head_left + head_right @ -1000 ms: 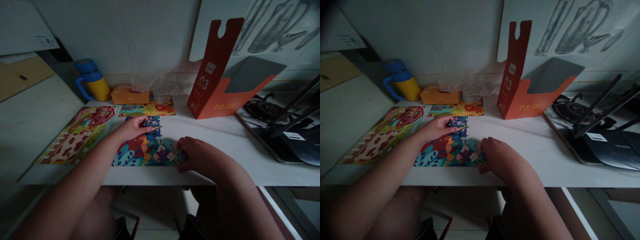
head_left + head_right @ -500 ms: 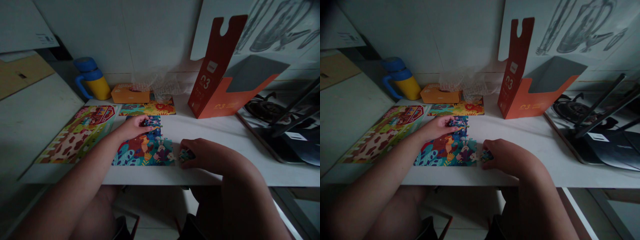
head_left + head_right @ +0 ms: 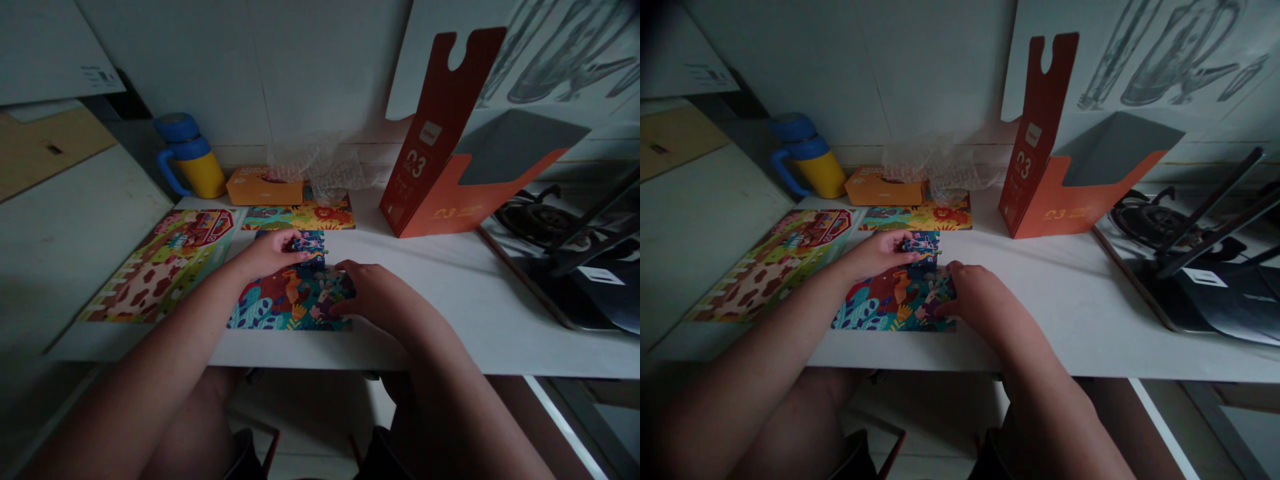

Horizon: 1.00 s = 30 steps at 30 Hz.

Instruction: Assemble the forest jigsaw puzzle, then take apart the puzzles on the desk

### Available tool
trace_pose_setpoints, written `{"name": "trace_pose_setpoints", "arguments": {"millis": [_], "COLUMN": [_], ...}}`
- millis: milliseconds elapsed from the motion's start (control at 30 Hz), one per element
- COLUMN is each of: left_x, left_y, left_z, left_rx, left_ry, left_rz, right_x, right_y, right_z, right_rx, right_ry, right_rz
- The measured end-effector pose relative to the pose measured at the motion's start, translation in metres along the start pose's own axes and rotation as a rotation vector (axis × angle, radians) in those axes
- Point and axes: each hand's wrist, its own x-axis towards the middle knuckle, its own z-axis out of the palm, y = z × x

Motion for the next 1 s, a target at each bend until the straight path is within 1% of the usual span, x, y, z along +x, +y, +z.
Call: {"name": "trace_pose_setpoints", "arguments": {"millis": [267, 367, 467, 567, 800, 1000], "left_x": [-0.001, 0.000, 0.000, -0.001, -0.001, -0.001], "left_y": [0.002, 0.001, 0.001, 0.001, 0.002, 0.002], "left_z": [0.001, 0.000, 0.000, 0.000, 0.001, 0.000], "left_rx": [0.027, 0.019, 0.024, 0.026, 0.015, 0.015], "left_ry": [0.003, -0.017, -0.015, -0.012, -0.006, -0.009], "left_rz": [0.010, 0.013, 0.010, 0.002, 0.023, 0.013], "right_x": [0.001, 0.001, 0.000, -0.001, 0.001, 0.001], "right_y": [0.007, 0.007, 0.004, 0.002, 0.002, 0.004], "right_z": [0.009, 0.011, 0.011, 0.009, 0.009, 0.012], "right_rx": [-0.075, -0.068, -0.049, -0.034, -0.008, 0.030], "right_ry": [0.070, 0.077, 0.101, 0.095, 0.063, 0.086], "right_rz": [-0.060, -0.085, -0.118, -0.156, -0.108, -0.109]}}
